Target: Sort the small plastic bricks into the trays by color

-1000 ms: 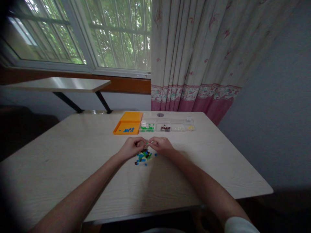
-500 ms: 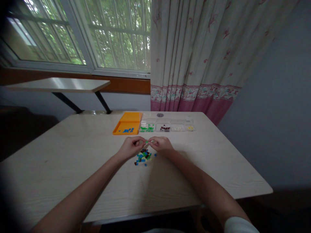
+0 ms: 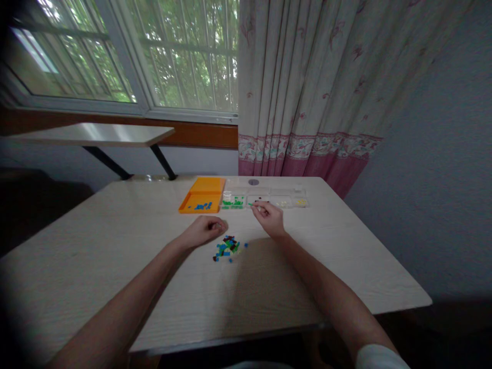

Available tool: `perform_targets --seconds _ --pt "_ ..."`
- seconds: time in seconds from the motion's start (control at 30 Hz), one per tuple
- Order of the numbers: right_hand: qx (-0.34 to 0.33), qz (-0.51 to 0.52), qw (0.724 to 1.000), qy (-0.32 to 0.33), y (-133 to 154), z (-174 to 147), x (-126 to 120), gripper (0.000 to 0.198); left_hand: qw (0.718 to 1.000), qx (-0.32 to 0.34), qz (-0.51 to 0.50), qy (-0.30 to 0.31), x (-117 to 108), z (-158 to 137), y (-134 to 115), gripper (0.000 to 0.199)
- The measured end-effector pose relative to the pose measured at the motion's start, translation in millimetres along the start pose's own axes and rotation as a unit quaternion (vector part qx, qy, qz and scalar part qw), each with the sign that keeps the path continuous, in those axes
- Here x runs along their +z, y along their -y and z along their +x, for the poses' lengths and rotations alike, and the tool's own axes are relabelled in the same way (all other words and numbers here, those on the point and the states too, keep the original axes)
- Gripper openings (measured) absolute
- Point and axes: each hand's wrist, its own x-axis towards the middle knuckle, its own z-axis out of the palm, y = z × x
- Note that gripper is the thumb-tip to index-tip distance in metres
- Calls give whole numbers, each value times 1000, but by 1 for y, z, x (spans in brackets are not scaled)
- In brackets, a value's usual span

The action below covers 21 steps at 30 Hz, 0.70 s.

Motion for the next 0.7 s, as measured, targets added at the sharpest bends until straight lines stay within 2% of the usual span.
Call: perform_targets --seconds 0.1,0.4,0.57,0.7 --pt "-25 9 999 -19 -4 1 -1 22 1000 -6 9 17 0 0 4 23" --pt "-45 -4 999 1 -4 0 -1 21 999 -9 9 30 -2 0 0 24" --pt "-26 -24 997 76 -5 3 0 23 999 -7 13 29 -1 0 2 25" --pt "3 -86 986 143 -4 15 7 23 999 -9 15 33 -1 0 2 24"
